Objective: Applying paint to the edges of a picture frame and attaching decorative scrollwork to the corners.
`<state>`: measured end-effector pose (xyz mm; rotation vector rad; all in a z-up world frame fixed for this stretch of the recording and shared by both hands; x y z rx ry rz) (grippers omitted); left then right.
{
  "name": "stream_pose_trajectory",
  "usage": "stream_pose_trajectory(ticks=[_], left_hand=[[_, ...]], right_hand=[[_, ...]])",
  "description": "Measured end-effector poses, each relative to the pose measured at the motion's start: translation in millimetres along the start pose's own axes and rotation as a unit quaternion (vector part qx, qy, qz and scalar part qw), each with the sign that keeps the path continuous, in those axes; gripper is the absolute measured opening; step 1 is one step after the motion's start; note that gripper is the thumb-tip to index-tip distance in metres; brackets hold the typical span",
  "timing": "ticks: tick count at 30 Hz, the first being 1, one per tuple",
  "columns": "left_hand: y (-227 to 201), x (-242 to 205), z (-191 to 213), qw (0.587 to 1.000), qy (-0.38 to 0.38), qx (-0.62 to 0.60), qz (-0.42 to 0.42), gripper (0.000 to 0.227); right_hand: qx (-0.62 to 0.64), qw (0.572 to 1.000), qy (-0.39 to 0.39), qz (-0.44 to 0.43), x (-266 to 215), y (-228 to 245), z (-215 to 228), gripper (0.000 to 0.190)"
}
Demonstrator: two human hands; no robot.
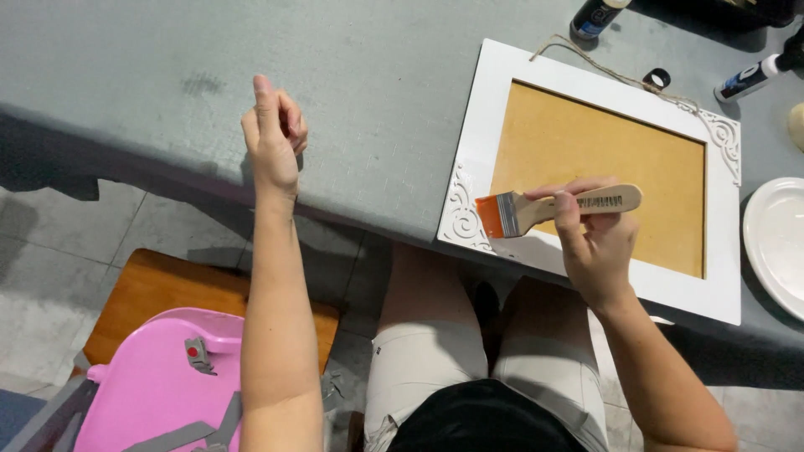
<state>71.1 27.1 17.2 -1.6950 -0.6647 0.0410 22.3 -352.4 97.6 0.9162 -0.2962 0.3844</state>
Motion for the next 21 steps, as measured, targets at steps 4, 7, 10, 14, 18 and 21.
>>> stream_pose_trajectory(ticks=[4,7,10,14,18,21], left_hand=[[-1.4,-0.3,-0.5,1.000,0.000,0.000,0.001,0.060],[0.0,-0.2,0.1,1.000,-0.005,0.002,0.009,0.061],[0.3,-0.2,0.6,1.000,-0.001,0.004,-0.001,0.061],[0.1,-0.5,0.3,1.000,-0.002,0.011,0.002,0.061],[2.8,-0.4,1.4,1.000,-0.013,0.008,0.010,0.061],[0.3,-0.9,0.5,1.000,-0.012,0.016,0.007,0.061]], right_hand=[[-0.012,1.000,0.005,-0.014,1.0,-4.5,6.3,0.029],[0.037,0.999,0.021,-0.009,1.2,-4.3,7.8,0.019],[0.030,0.998,0.056,0.003,-2.2,-6.0,7.6,0.015],[0.028,0.996,0.080,0.011,-3.7,-7.8,12.2,0.017],[0.025,0.995,0.092,0.012,-2.7,-6.9,17.9,0.020],[0.062,0.988,0.142,-0.005,-4.1,-14.5,16.4,0.017]])
Point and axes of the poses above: each hand's wrist, its own x-axis towards the middle knuckle, its own z-axis out of the back of the hand, y = z × x, the point moved 8 cm from there along x, towards the middle knuckle, and after that the axes turned 8 degrees about -z, right-handed, at the moved point
